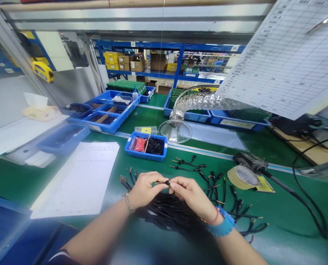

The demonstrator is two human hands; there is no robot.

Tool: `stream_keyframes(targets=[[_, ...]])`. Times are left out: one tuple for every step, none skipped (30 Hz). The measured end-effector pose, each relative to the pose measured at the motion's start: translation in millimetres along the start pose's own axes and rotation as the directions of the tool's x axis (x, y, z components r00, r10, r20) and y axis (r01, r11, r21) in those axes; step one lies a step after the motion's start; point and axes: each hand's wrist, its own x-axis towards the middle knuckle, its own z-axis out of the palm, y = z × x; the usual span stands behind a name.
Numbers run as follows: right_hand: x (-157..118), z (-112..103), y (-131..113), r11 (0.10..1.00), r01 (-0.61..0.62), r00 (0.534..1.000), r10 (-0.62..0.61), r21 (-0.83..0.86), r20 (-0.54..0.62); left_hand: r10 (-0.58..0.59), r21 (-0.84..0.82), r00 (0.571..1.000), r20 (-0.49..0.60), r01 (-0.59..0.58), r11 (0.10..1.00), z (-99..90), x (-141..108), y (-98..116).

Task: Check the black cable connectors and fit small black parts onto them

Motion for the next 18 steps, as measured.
stream_keyframes(targets=[[0, 0, 0, 0.999, -0.019, 1.0, 0.019, 0.04, 0.004, -0.001, 0.002, 1.0, 0.0, 0.001, 1.0, -0.3, 0, 1], [0, 0, 1, 0.998, -0.026, 1.0, 0.026, 0.065, -0.001, -0.003, 0.006, 1.0, 0.0, 0.003, 1.0, -0.4, 0, 1], [0, 0, 2, 0.997, -0.023, 1.0, 0.024, 0.075, -0.01, -0.002, 0.008, 1.0, 0.0, 0.002, 1.0, -0.4, 0, 1], [1, 0, 4, 0.997, -0.015, 1.0, 0.017, 0.074, -0.02, 0.001, 0.01, 1.0, 0.0, -0.001, 1.0, -0.2, 0, 1], [0, 1, 5, 0.998, -0.006, 1.0, 0.008, 0.066, -0.03, 0.006, 0.012, 1.0, 0.002, -0.006, 1.0, 0.2, 0, 1], [0, 2, 7, 0.999, 0.003, 0.999, -0.001, 0.054, -0.039, 0.01, 0.016, 1.0, 0.008, -0.011, 1.0, 0.6, -1, 1], [0, 3, 8, 0.999, 0.011, 0.999, -0.009, 0.04, -0.047, 0.018, 0.021, 1.0, 0.016, -0.018, 1.0, 1.3, -1, 0], [0, 4, 8, 1.0, 0.019, 0.998, -0.018, 0.022, -0.053, 0.024, 0.027, 0.999, 0.027, -0.024, 0.999, 2.1, -2, 0], [-1, 5, 9, 1.0, 0.029, 0.998, -0.029, -0.002, -0.058, 0.029, 0.035, 0.999, 0.038, -0.031, 0.999, 3.2, -3, -1], [-1, 6, 8, 0.998, 0.042, 0.997, -0.045, -0.038, -0.061, 0.033, 0.043, 0.998, 0.048, -0.036, 0.998, 4.4, -3, -2], [0, 5, 8, 0.994, 0.06, 0.996, -0.065, -0.088, -0.058, 0.038, 0.051, 0.998, 0.057, -0.041, 0.998, 5.5, -3, -2], [1, 4, 8, 0.985, 0.086, 0.994, -0.094, -0.153, -0.049, 0.041, 0.062, 0.997, 0.065, -0.045, 0.997, 6.3, -3, -4], [3, 1, 9, 0.965, 0.122, 0.99, -0.134, -0.23, -0.037, 0.043, 0.079, 0.996, 0.079, -0.049, 0.996, 6.4, -2, -5], [7, -4, 11, 0.933, 0.165, 0.982, -0.184, -0.32, -0.03, 0.041, 0.106, 0.995, 0.096, -0.052, 0.993, 5.4, 1, -7], [13, -11, 15, 0.883, 0.202, 0.97, -0.241, -0.423, -0.039, 0.035, 0.147, 0.994, 0.108, -0.051, 0.988, 3.2, 5, -10], [20, -20, 21, 0.815, 0.22, 0.951, -0.3, -0.536, -0.067, 0.021, 0.207, 0.994, 0.109, -0.043, 0.977, -0.3, 10, -13], [28, -31, 28, 0.738, 0.209, 0.928, -0.356, -0.641, -0.108, -0.001, 0.292, 0.995, 0.097, -0.028, 0.956, -5.3, 17, -17], [36, -43, 37, 0.663, 0.166, 0.9, -0.405, -0.73, -0.163, -0.025, 0.388, 0.997, 0.073, -0.005, 0.922, -11.2, 26, -22]])
